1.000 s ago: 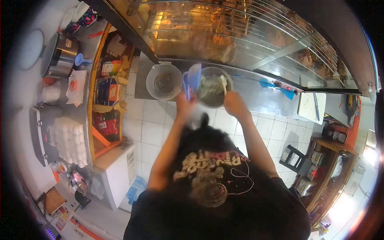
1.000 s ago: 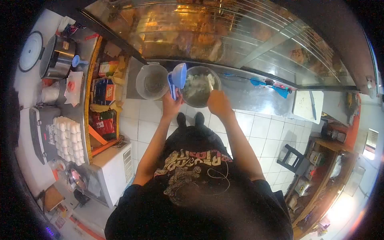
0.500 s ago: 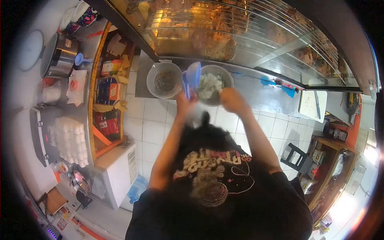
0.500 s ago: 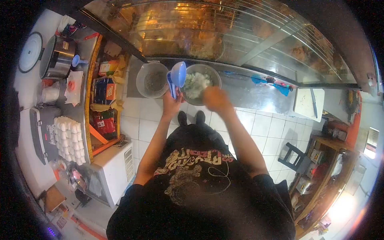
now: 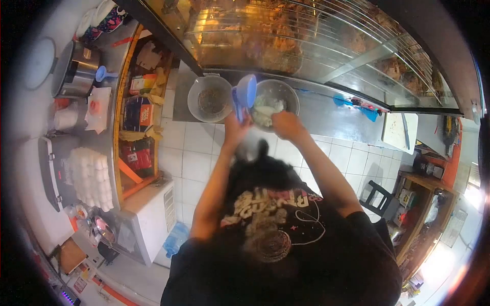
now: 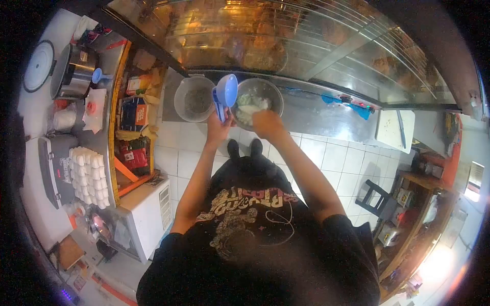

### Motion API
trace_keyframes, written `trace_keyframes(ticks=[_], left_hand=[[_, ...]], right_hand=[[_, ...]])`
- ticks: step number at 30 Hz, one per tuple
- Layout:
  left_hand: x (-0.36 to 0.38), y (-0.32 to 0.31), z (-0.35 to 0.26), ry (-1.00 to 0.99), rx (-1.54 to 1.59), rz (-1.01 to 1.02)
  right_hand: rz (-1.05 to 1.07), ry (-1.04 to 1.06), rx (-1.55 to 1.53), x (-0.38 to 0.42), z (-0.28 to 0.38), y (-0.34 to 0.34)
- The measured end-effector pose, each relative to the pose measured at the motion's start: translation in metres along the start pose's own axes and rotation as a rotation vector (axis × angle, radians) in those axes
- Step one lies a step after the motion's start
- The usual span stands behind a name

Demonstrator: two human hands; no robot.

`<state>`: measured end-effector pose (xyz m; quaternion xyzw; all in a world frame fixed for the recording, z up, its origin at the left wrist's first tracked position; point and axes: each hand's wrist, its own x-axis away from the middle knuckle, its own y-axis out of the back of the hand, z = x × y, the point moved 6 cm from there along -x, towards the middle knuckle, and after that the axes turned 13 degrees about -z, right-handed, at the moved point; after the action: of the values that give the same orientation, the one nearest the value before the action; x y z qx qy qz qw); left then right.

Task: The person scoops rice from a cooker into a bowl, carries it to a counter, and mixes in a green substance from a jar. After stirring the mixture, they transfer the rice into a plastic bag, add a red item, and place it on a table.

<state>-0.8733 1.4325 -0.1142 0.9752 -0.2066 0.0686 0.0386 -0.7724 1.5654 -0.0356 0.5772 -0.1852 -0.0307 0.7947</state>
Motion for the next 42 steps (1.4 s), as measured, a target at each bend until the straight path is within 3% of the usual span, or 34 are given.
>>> trace_keyframes(ticks=[4,6,9,12,16,18,19,21,22,25,28,29,30,32,34,36,38,42], left_hand=[[-0.004,-0.004,-0.005,-0.095,-0.111,0.007],[0.003,-0.005,-0.011,-0.120,-0.262,0.040],[0.005,-0.005,-0.024,-0.126,-0.272,-0.053],[0.003,-0.008,-0.016,-0.015,-0.163,-0.017],[-0.002,-0.005,-0.006,-0.023,-0.111,-0.011],[0.006,-0.007,-0.043,-0.325,-0.358,-0.021],[0.003,-0.008,-0.036,-0.324,-0.359,-0.022],[-0.001,-0.007,0.004,-0.107,-0.218,-0.001],[0.003,-0.008,0.010,-0.104,-0.220,0.003],[-0.008,-0.003,0.011,-0.134,-0.257,-0.070],[0.003,-0.007,-0.010,-0.166,-0.198,-0.018],[0.003,-0.009,-0.020,-0.103,-0.203,-0.017],[0.004,-0.010,-0.021,-0.037,-0.209,-0.015],[0.002,-0.009,0.000,-0.057,-0.204,-0.006],[-0.004,-0.004,0.011,-0.079,-0.195,-0.006],[-0.005,0.006,0.004,-0.097,-0.161,-0.062],[-0.009,0.012,0.008,-0.117,-0.183,-0.094],[-0.010,0.007,0.015,-0.136,-0.250,-0.029]], right_hand=[[-0.033,-0.037,-0.006,0.013,0.007,-0.007],[0.020,0.056,0.003,-0.002,-0.010,-0.026],[0.072,-0.101,0.066,0.012,-0.001,0.033],[0.061,-0.091,0.069,0.017,-0.006,-0.007],[-0.066,-0.157,-0.021,0.013,-0.006,0.024],[0.012,-0.128,0.020,0.024,-0.002,0.036],[0.058,-0.112,0.007,0.027,-0.004,0.028],[0.173,-0.162,0.045,0.019,-0.012,-0.004],[0.176,-0.166,0.042,0.022,-0.013,-0.009],[-0.132,-0.228,-0.151,0.020,-0.020,0.023],[-0.111,-0.117,-0.138,0.011,-0.047,0.016],[-0.120,-0.187,-0.079,-0.010,-0.077,-0.033],[-0.125,-0.192,-0.081,-0.012,-0.070,-0.034],[-0.173,-0.002,-0.085,-0.023,-0.027,-0.031],[-0.214,-0.141,-0.186,-0.010,-0.009,-0.047],[-0.132,-0.184,-0.115,0.001,-0.007,-0.019],[-0.023,0.008,-0.061,-0.003,-0.038,-0.014],[-0.107,0.027,0.093,-0.037,-0.072,0.003]])
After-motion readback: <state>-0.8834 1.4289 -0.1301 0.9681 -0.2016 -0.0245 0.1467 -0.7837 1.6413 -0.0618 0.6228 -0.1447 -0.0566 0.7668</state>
